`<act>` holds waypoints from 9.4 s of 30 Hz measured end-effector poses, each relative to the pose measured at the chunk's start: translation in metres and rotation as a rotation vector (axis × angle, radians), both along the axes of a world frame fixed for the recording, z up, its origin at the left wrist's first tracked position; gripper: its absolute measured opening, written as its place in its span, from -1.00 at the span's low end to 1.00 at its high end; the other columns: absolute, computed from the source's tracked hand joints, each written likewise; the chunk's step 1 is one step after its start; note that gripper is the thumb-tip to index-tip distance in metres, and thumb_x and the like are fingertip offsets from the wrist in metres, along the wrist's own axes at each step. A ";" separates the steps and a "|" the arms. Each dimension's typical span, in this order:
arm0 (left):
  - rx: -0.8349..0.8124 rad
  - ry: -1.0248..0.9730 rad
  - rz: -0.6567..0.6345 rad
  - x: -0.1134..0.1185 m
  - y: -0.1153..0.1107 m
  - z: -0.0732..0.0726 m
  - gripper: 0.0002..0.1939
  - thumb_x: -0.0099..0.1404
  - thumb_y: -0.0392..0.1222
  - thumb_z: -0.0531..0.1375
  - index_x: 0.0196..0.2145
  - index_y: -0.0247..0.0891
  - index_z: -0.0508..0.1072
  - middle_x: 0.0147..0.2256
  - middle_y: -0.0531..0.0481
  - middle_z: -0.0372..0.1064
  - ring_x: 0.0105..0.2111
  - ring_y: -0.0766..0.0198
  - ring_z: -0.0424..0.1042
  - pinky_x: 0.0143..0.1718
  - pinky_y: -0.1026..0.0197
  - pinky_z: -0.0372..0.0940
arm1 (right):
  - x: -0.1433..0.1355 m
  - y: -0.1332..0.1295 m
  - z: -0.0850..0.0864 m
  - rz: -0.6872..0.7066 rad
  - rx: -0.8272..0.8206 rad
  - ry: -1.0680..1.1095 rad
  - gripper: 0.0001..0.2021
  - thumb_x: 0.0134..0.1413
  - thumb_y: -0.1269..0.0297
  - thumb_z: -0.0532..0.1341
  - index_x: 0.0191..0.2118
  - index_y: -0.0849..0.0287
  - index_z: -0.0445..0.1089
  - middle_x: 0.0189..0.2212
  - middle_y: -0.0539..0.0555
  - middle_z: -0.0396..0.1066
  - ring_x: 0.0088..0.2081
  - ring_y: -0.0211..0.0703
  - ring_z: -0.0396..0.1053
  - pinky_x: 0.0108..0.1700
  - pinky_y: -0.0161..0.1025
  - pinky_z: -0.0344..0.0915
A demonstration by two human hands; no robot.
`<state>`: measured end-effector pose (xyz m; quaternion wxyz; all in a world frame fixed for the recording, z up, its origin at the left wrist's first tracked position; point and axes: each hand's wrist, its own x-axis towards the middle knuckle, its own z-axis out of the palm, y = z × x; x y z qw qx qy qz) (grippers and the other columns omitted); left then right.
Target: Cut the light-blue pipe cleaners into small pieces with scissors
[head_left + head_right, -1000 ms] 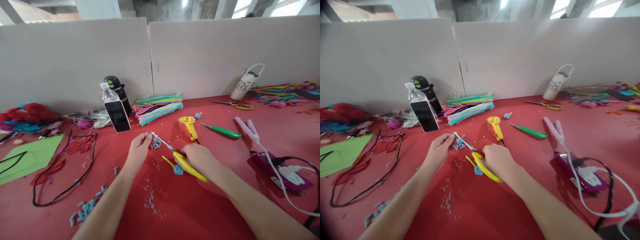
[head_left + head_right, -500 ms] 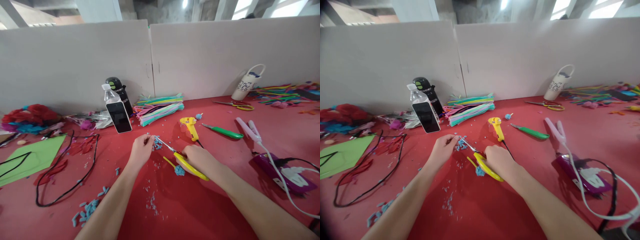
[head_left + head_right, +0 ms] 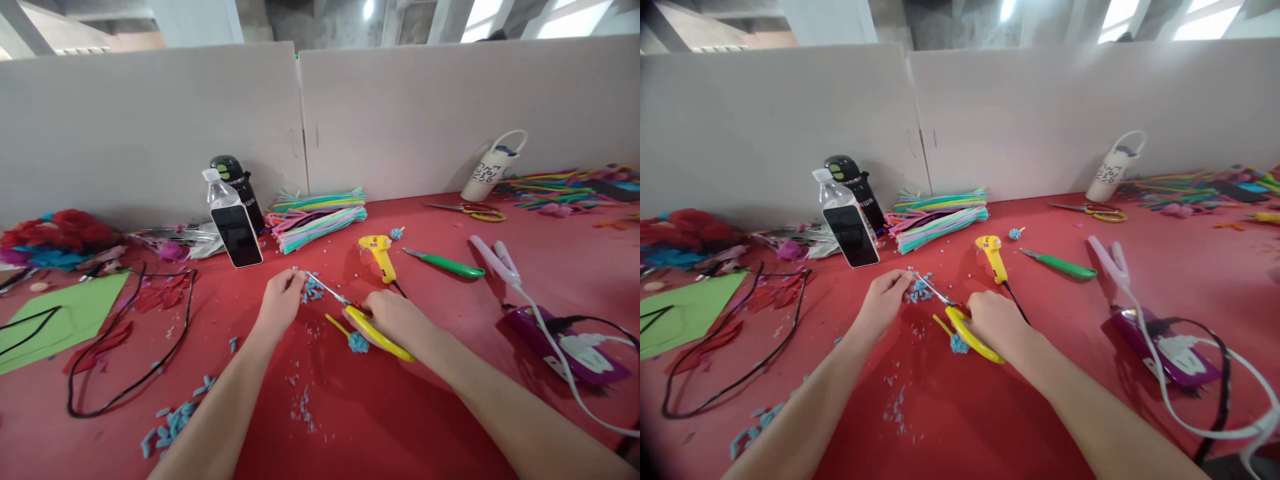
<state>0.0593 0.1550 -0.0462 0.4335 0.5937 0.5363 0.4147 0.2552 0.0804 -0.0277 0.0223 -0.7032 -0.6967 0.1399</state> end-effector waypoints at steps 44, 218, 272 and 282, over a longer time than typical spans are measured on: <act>0.354 0.043 -0.055 -0.032 -0.034 0.041 -0.66 0.39 -0.09 -0.01 -0.51 -0.28 0.25 -0.57 0.08 0.14 -0.54 0.41 0.14 -0.48 0.31 0.11 | 0.014 0.008 -0.016 0.172 0.342 0.402 -0.55 -0.06 -0.05 0.24 -0.58 0.14 0.01 -0.67 -0.14 -0.04 -0.57 -0.37 -0.13 -0.56 -0.37 -0.11; 0.201 0.029 -0.032 -0.032 -0.033 0.039 -0.63 0.34 -0.12 -0.01 -0.61 -0.24 0.09 -0.64 0.08 0.00 -0.61 0.39 0.05 -0.59 0.28 0.00 | 0.011 0.008 -0.019 0.122 0.386 0.218 -0.69 -0.07 0.15 0.20 -0.56 0.13 0.04 -0.67 -0.10 0.08 -0.60 -0.34 -0.10 -0.53 -0.32 -0.14; 0.203 0.020 -0.051 -0.029 -0.039 0.043 -0.57 0.38 -0.09 -0.03 -0.64 -0.26 0.12 -0.66 0.07 0.03 -0.62 0.41 0.04 -0.59 0.27 -0.02 | 0.006 0.006 -0.016 0.157 0.367 0.167 -0.68 -0.07 0.11 0.18 -0.58 0.14 0.02 -0.68 -0.09 0.09 -0.59 -0.33 -0.11 -0.51 -0.33 -0.15; 0.207 0.041 -0.065 -0.031 -0.038 0.044 -0.57 0.38 -0.09 -0.04 -0.63 -0.26 0.13 -0.66 0.08 0.05 -0.62 0.41 0.05 -0.59 0.28 -0.01 | 0.007 0.005 -0.017 0.162 0.362 0.173 -0.68 -0.04 0.10 0.16 -0.57 0.14 0.03 -0.67 -0.10 0.10 -0.58 -0.33 -0.13 -0.50 -0.33 -0.14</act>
